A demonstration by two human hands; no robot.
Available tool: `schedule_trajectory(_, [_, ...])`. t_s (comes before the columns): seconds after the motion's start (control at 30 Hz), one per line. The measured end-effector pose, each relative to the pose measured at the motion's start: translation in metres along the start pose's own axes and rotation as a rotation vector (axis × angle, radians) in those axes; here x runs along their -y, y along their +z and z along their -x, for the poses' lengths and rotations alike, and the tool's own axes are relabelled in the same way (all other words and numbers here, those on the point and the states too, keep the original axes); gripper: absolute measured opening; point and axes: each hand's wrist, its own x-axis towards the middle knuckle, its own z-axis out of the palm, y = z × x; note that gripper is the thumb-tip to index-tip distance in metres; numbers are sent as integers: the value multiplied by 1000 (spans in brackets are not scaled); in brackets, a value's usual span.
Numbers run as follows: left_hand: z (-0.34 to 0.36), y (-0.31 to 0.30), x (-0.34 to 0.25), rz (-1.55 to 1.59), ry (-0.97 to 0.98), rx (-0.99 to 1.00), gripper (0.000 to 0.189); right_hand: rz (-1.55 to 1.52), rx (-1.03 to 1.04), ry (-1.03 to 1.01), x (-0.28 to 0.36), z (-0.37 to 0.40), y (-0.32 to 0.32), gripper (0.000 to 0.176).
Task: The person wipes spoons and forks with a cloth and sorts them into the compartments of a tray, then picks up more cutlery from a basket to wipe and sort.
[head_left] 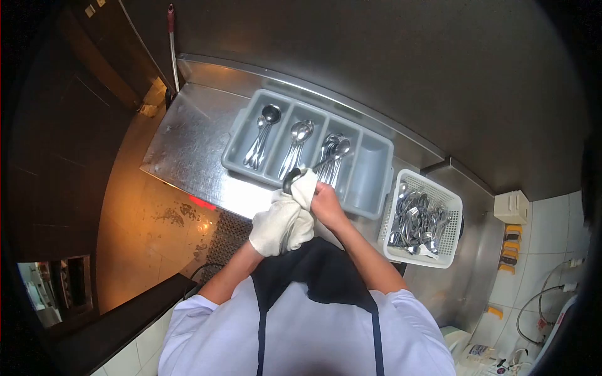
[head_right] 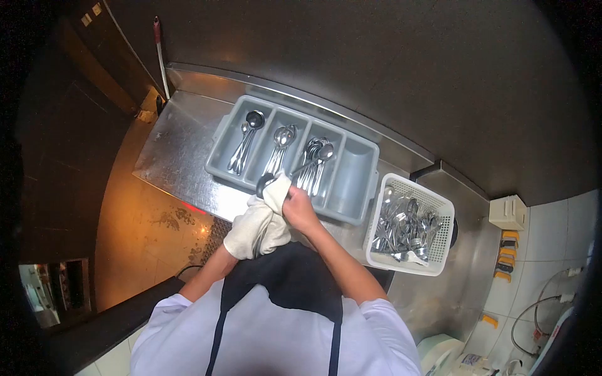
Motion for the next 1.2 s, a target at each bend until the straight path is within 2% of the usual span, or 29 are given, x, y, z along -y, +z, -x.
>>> schedule_trajectory(0.03, [2,4,-2,-70,27,-93,50,-8,-14,22,-2,-1,2,26])
schedule_trajectory(0.1, [-14,-40,21,-204,157,59,44,-126,-91,51,-13,-12,-2,22])
schedule_trajectory(0.17, [-15,-44,19,-393,274,23,39,-204,-172,65,-12,-19,-8,19])
schedule_trajectory(0.23, [-10,-36,14,-628,385,-149,33,-237,-252,58,-5,-21,-14,17])
schedule_trajectory(0.27, [-6,-29,9,-746,434,-213,28,-402,-216,75,16,-14,-9,16])
schedule_trajectory(0.3, [-2,-21,3,-862,478,-285,25,-390,-194,94,14,-13,-8,15])
schedule_trajectory(0.37, [4,-27,-2,-1531,807,-246,17,-365,-148,130,8,-13,-9,14])
schedule_trajectory(0.4, [7,-24,-2,-1713,710,-288,12,-301,-133,126,7,-18,-17,12])
schedule_trajectory(0.47, [19,-15,2,-2064,476,-367,5,-297,-330,68,10,-31,-18,12])
schedule_trajectory(0.5, [19,-14,5,-2000,597,-339,5,-295,-432,38,11,-34,-18,13])
schedule_trajectory(0.53, [18,-13,7,-1931,719,-310,7,-307,-437,-52,6,-35,-16,19])
schedule_trajectory(0.57, [17,-12,9,-1857,840,-282,9,-410,-407,23,17,-29,-9,21])
schedule_trajectory(0.6, [11,-20,11,-1954,829,-265,12,-510,-373,99,30,-19,1,24])
schedule_trajectory(0.67, [12,-16,6,-1875,890,-272,12,-289,-324,138,1,-3,27,28])
schedule_trajectory(0.7, [13,-14,1,-1838,919,-270,12,29,-306,96,-34,0,37,31])
schedule_trajectory(0.8, [17,-3,-15,-1962,758,-151,9,-411,66,266,-36,11,20,31])
schedule_trajectory(0.87, [-6,-26,1,-2127,475,-243,2,-515,-18,375,-36,1,1,30])
schedule_trajectory(0.9, [-7,-33,10,-1317,313,-215,12,-566,-60,431,-36,-6,-9,30])
schedule_trajectory(0.93, [-3,-23,7,-480,277,-281,22,-657,-32,408,-39,-13,-21,31])
schedule_trajectory(0.97, [-8,-23,12,-301,267,-298,25,-748,-2,379,-39,-21,-33,32])
schedule_trajectory(1.03, [-18,-28,24,52,239,-324,33,-742,58,316,-37,-23,-38,33])
schedule_trajectory(1.13, [-1,-23,-2,33,41,294,38,-368,127,277,-7,-4,-24,33])
schedule_trajectory(1.17, [1,-11,-4,-37,61,117,40,-102,37,65,-16,-6,-7,33])
schedule_trajectory(1.2, [1,4,-4,-107,82,-63,42,-113,34,42,-22,-5,0,30])
